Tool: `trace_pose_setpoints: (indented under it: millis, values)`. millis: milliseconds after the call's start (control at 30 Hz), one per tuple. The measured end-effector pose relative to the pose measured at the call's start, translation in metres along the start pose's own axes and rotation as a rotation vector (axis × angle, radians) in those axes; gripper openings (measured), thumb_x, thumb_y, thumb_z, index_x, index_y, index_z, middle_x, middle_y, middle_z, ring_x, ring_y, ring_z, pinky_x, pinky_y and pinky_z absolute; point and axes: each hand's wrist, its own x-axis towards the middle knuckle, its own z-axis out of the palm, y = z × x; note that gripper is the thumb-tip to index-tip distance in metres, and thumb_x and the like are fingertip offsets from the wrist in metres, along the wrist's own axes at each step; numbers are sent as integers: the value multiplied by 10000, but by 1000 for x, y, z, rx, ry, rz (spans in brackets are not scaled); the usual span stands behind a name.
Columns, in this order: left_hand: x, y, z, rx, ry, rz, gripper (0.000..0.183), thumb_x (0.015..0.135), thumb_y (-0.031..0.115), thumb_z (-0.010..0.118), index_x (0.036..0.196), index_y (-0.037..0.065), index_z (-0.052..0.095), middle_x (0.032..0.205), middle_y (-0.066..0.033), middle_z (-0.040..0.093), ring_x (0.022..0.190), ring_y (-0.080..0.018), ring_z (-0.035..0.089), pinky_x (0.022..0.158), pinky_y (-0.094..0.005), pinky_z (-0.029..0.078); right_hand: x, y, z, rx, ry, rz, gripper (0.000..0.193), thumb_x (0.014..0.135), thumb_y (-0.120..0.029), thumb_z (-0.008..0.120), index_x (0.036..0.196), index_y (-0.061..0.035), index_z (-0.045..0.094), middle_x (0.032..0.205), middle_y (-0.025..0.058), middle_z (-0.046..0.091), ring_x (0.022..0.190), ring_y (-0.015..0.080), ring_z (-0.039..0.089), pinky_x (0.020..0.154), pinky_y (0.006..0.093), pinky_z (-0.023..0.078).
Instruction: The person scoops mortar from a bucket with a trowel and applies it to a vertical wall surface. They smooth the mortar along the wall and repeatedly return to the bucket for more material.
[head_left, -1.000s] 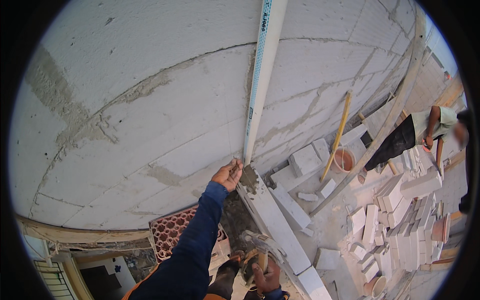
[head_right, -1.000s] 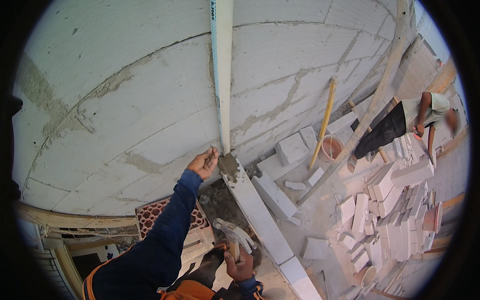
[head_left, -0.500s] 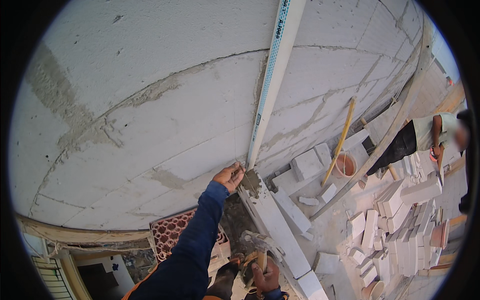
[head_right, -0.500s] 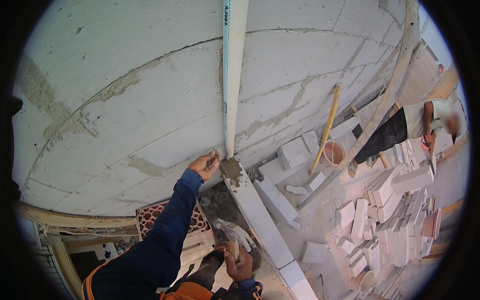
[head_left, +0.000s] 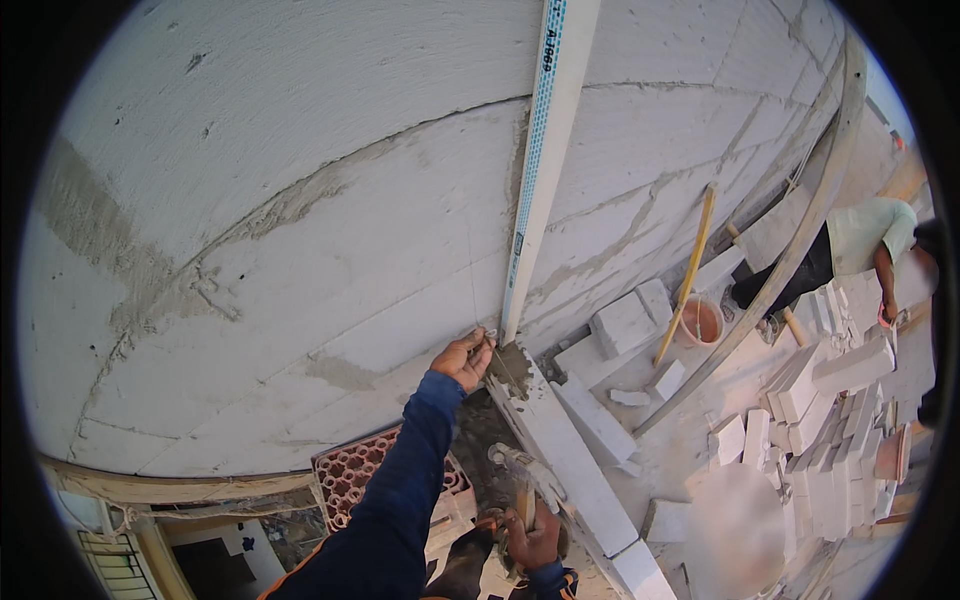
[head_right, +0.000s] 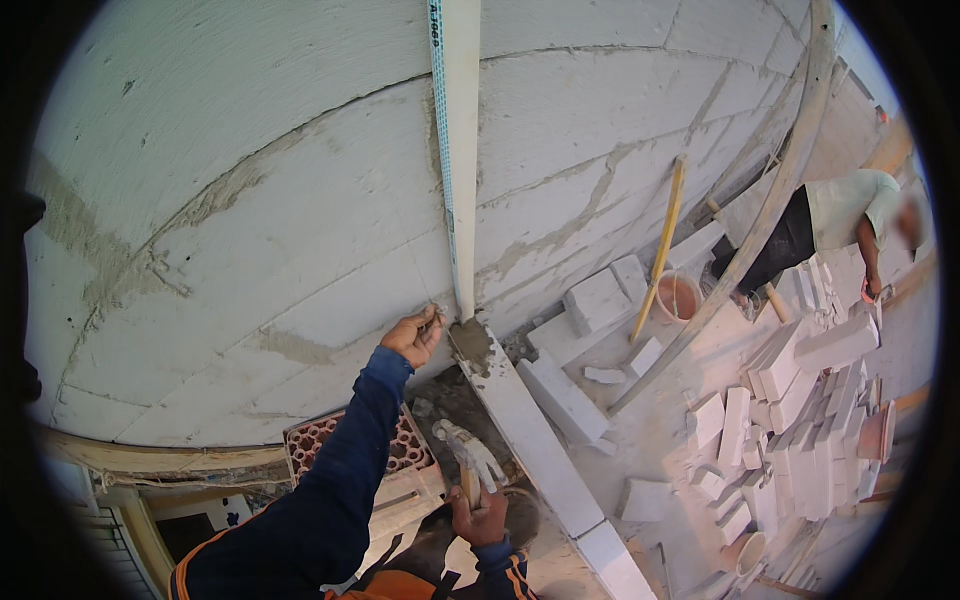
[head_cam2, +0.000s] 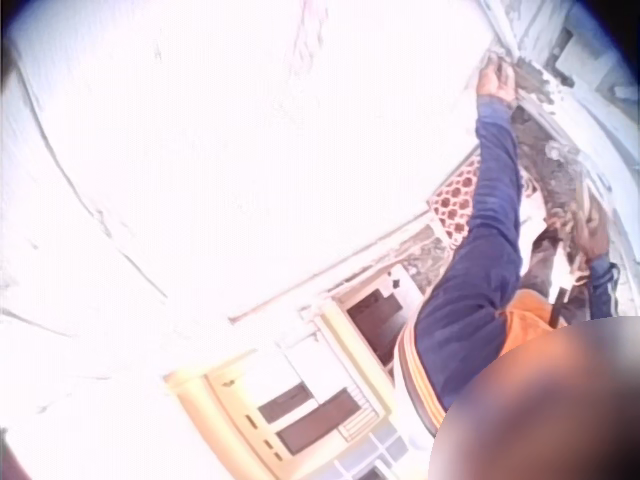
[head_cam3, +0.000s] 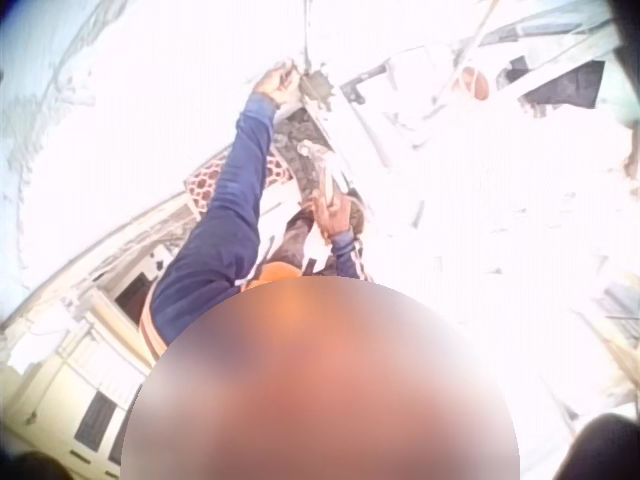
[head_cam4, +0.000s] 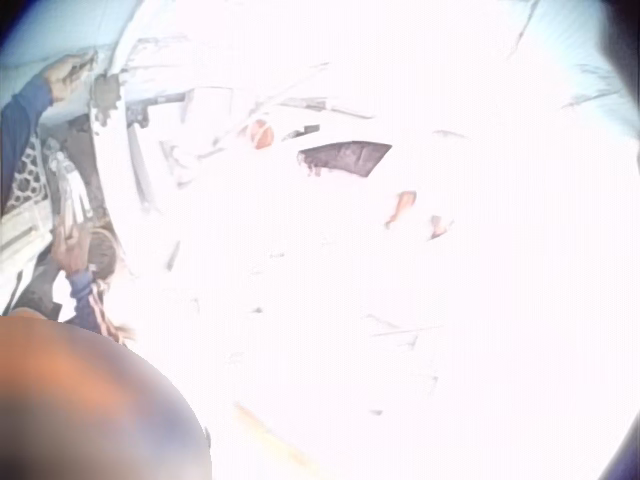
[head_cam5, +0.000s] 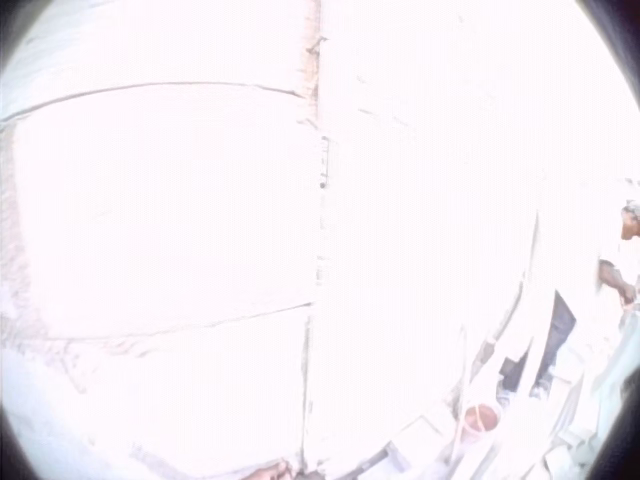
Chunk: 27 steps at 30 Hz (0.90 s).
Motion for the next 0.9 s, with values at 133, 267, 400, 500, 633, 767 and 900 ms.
trace_pose_setpoints:
  millis: [133, 267, 400, 500, 633, 767, 900]
  values:
    - [2, 0, 0, 22, -20, -4, 102, 942, 167, 617, 977, 80, 658, 902, -5, 663, 856, -132, 660, 685, -218, 564, 26, 5, 22, -53, 191, -119, 239, 841, -115, 658, 1017, 41, 615, 774, 183, 661, 677, 324, 664, 638, 377, 508]
    - [4, 3, -1, 36, -11, -14, 98, 938, 150, 618, 983, 75, 660, 913, -11, 668, 866, -138, 660, 699, -226, 563, 71, -1, 49, -46, 366, -327, 248, 855, -133, 670, 1005, 56, 611, 756, 186, 658, 657, 298, 663, 626, 358, 505]
    - [4, 6, 0, 31, 19, -15, 94, 932, 134, 618, 989, 76, 665, 922, -15, 681, 887, -141, 659, 721, -238, 560, 115, -13, 71, 178, 352, -130, 221, 935, -190, 600, 961, 28, 578, 683, 73, 571, 593, 122, 528, 546, 299, 415]
    - [3, 6, 1, 78, -3, -9, 87, 939, 175, 620, 944, 95, 655, 879, -20, 679, 801, -97, 640, 712, -214, 542, 138, -19, 82, 225, 416, -144, 240, 953, -216, 580, 956, 23, 570, 691, 66, 563, 603, 115, 507, 549, 303, 408]
    - [3, 5, 1, 34, 37, -22, 91, 944, 171, 610, 943, 93, 656, 888, -30, 679, 810, -99, 639, 712, -218, 546, 154, -17, 95, 217, 412, -160, 258, 964, -233, 560, 970, 25, 566, 704, 67, 571, 616, 117, 513, 558, 306, 415]
    - [5, 7, -1, 36, 10, -26, 94, 933, 147, 619, 980, 80, 666, 927, -10, 687, 874, -110, 647, 735, -232, 547, 157, -6, 102, 251, 464, -181, 261, 968, -236, 553, 981, 25, 564, 702, 70, 572, 615, 131, 519, 570, 309, 427]
    - [6, 9, 0, 25, 13, -36, 111, 921, 129, 631, 1000, 60, 668, 962, -16, 687, 918, -122, 650, 737, -232, 548, 155, 2, 104, 252, 500, -199, 259, 971, -238, 544, 981, 21, 562, 685, 62, 567, 588, 138, 516, 558, 304, 427]
